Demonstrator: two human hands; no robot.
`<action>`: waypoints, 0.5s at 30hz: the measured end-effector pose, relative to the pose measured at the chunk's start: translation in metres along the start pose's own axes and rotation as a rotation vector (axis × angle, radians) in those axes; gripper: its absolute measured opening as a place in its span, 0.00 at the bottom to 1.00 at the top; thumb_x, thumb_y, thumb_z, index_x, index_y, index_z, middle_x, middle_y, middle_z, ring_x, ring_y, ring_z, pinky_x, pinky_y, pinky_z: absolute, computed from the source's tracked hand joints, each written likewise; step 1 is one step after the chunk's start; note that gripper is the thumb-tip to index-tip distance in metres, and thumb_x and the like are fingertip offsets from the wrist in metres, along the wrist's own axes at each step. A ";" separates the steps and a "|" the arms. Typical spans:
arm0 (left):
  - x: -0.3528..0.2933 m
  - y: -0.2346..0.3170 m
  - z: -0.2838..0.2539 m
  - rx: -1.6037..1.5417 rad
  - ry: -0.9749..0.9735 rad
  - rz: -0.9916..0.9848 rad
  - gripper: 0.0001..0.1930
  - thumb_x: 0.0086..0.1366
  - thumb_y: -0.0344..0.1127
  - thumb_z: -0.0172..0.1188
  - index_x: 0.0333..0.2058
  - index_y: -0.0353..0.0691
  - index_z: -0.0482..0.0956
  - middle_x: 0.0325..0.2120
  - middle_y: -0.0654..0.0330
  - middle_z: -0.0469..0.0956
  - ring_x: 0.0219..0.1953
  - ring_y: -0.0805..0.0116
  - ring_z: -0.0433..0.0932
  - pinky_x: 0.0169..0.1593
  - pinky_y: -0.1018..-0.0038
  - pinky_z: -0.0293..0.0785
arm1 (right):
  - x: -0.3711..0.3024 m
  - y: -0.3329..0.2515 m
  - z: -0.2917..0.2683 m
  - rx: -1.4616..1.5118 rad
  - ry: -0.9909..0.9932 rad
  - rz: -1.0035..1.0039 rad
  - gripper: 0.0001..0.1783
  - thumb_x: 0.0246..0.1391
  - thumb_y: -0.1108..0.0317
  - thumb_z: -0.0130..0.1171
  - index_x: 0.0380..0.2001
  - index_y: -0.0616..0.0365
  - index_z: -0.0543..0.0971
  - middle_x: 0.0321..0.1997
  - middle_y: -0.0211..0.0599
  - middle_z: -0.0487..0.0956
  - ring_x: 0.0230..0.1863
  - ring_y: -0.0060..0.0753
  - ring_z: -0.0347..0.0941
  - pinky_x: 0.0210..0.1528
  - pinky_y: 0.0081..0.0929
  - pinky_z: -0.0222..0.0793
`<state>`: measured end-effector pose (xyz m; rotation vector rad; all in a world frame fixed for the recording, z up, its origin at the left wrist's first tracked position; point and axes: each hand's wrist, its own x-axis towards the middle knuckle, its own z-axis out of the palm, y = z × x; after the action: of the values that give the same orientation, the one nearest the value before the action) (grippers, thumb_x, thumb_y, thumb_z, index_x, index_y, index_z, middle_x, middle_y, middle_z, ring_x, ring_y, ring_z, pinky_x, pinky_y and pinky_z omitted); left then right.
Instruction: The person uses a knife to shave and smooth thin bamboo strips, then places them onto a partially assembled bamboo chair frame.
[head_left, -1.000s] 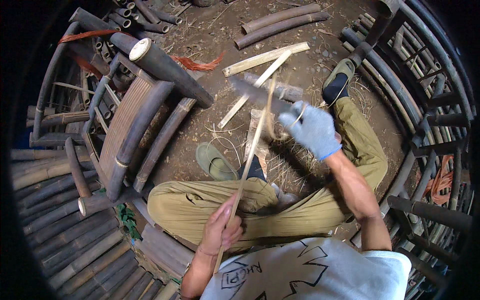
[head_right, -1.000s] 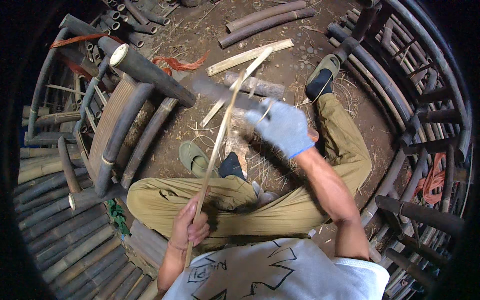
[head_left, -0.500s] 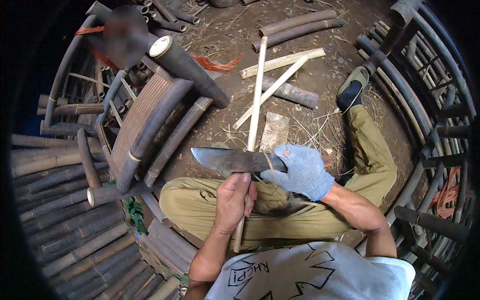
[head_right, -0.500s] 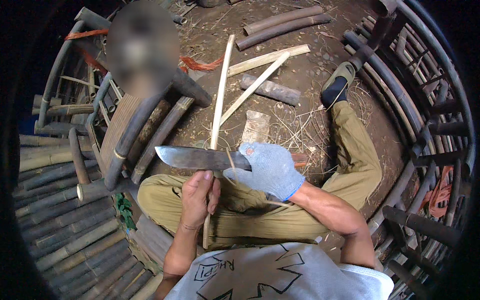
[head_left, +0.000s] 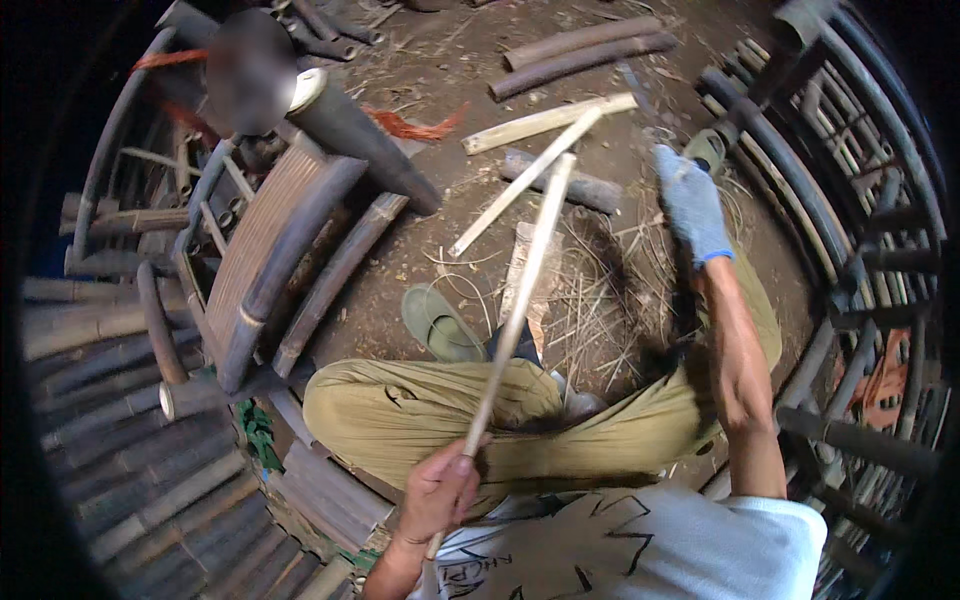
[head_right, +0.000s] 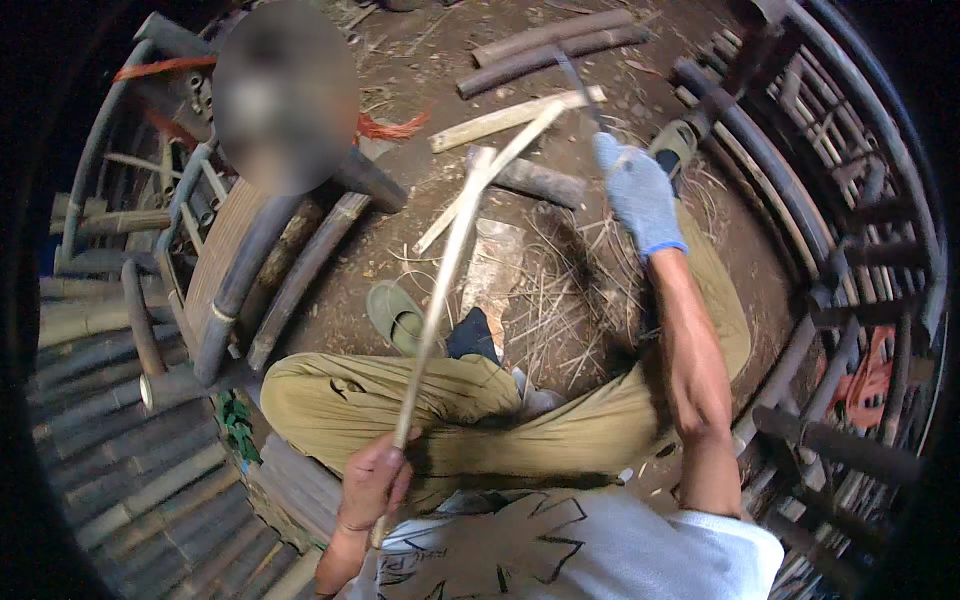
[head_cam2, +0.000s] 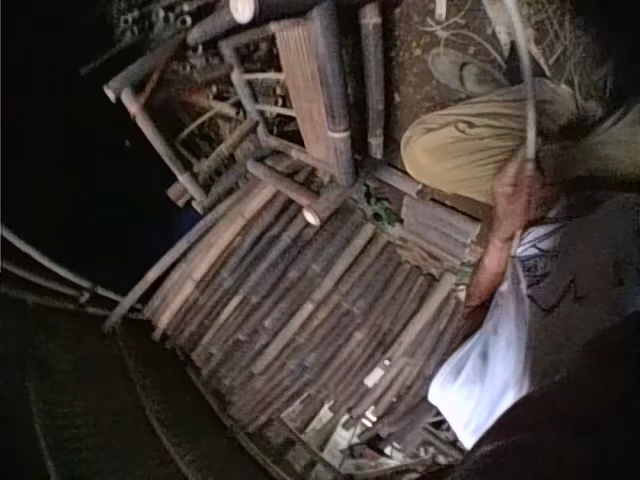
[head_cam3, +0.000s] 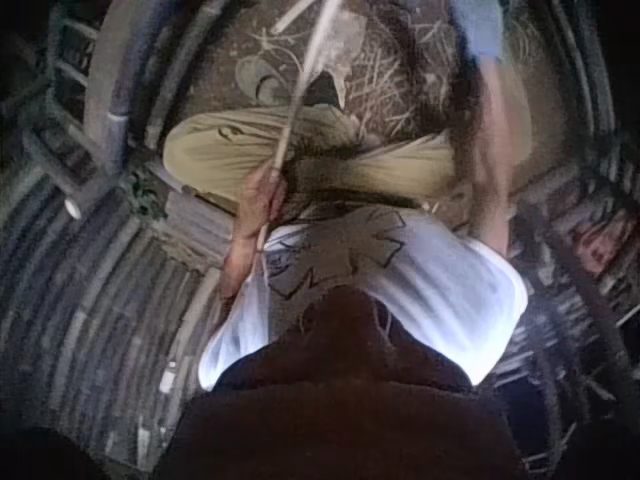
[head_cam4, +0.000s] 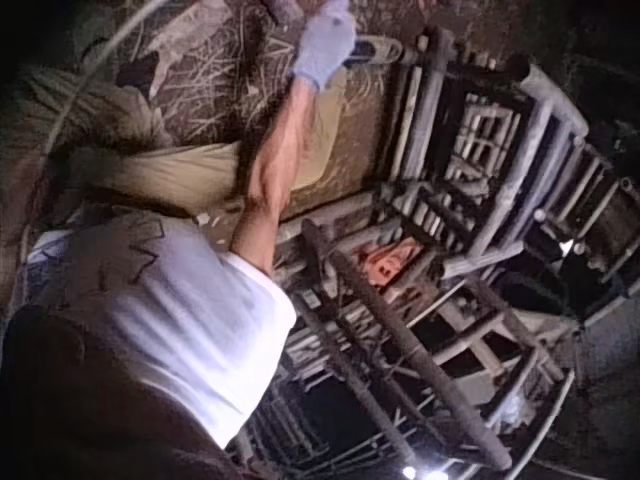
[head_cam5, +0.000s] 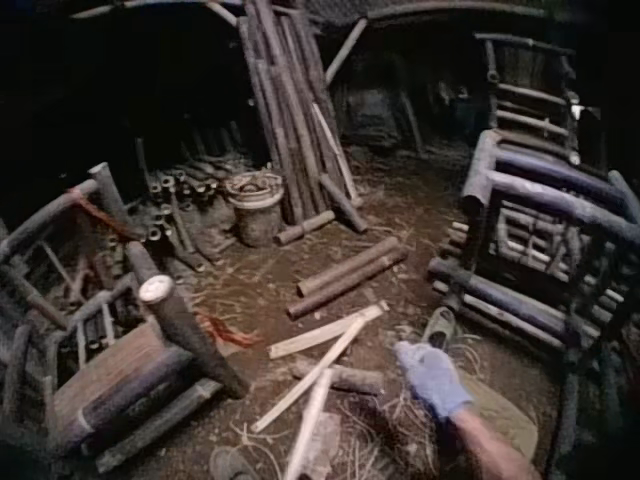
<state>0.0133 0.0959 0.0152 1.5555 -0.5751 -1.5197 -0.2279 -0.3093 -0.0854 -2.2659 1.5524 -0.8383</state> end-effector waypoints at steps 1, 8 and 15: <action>-0.004 0.003 -0.010 -0.018 0.098 0.024 0.19 0.76 0.41 0.48 0.55 0.33 0.74 0.13 0.67 0.66 0.10 0.80 0.61 0.14 0.80 0.57 | -0.004 -0.022 -0.008 0.188 -0.093 0.116 0.29 0.70 0.49 0.43 0.47 0.66 0.79 0.50 0.62 0.78 0.55 0.54 0.76 0.53 0.45 0.69; 0.028 0.135 -0.158 0.328 0.887 0.691 0.20 0.73 0.43 0.53 0.53 0.32 0.76 0.25 0.62 0.76 0.23 0.78 0.71 0.27 0.79 0.67 | -0.065 -0.019 0.032 0.393 -0.404 0.273 0.27 0.69 0.48 0.48 0.26 0.63 0.68 0.23 0.37 0.65 0.28 0.28 0.61 0.33 0.37 0.63; 0.078 0.132 -0.341 1.116 1.339 0.099 0.24 0.67 0.59 0.53 0.43 0.46 0.86 0.42 0.41 0.81 0.48 0.40 0.79 0.50 0.53 0.75 | -0.127 0.002 0.081 0.325 -0.533 0.223 0.28 0.69 0.47 0.48 0.25 0.63 0.71 0.21 0.28 0.65 0.26 0.23 0.60 0.28 0.34 0.59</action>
<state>0.3835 0.0516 0.0406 2.7845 -0.6387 0.3096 -0.2136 -0.2020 -0.1901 -1.8394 1.2781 -0.3494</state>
